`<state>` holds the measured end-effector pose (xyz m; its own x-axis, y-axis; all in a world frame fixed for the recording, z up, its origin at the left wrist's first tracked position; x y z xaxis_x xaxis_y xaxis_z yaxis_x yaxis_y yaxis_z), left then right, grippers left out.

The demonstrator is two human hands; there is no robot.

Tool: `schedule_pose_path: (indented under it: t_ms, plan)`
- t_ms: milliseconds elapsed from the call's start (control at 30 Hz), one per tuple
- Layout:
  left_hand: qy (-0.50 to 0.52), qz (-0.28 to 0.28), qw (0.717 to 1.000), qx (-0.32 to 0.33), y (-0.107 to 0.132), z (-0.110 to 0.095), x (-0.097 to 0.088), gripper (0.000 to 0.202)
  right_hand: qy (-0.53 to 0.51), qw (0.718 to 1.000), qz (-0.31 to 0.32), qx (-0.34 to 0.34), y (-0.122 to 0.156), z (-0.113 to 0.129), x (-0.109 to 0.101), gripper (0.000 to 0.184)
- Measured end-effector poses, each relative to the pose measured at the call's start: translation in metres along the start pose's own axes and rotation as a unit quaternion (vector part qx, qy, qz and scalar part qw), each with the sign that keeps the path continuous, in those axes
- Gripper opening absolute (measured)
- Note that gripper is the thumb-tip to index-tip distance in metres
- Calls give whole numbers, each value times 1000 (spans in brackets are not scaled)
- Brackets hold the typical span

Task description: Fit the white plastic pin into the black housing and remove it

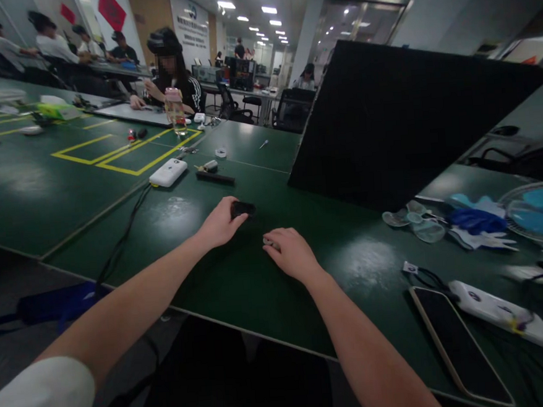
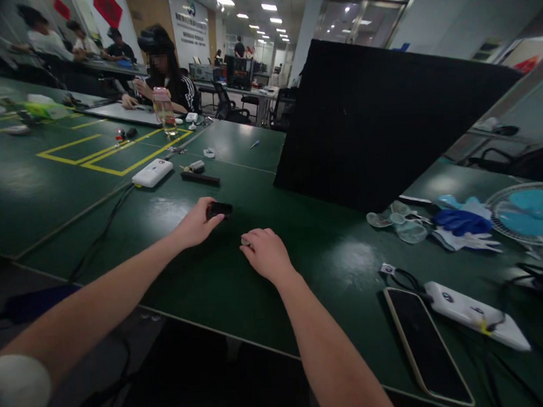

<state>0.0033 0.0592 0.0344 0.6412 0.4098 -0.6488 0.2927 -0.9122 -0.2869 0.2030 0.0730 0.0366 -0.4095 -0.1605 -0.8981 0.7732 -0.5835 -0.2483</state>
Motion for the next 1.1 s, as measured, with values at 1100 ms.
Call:
schedule_pose_path:
  t_ms: [1100]
  plan:
    - [17, 227, 969, 92, 46, -66, 43, 44, -31, 994, -107, 0, 11, 17, -30, 17]
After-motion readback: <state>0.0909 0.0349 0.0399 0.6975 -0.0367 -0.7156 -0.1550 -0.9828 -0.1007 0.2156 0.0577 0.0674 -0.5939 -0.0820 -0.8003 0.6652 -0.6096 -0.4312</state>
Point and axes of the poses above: each hand's wrist, its own y-axis away from the middle knuckle, its own x-axis out of the palm, z = x × y, the point moved 9 cm from there along -y, towards the middle knuckle, and after that the axes turned 5 degrees about -x, right-handed, at the moved point
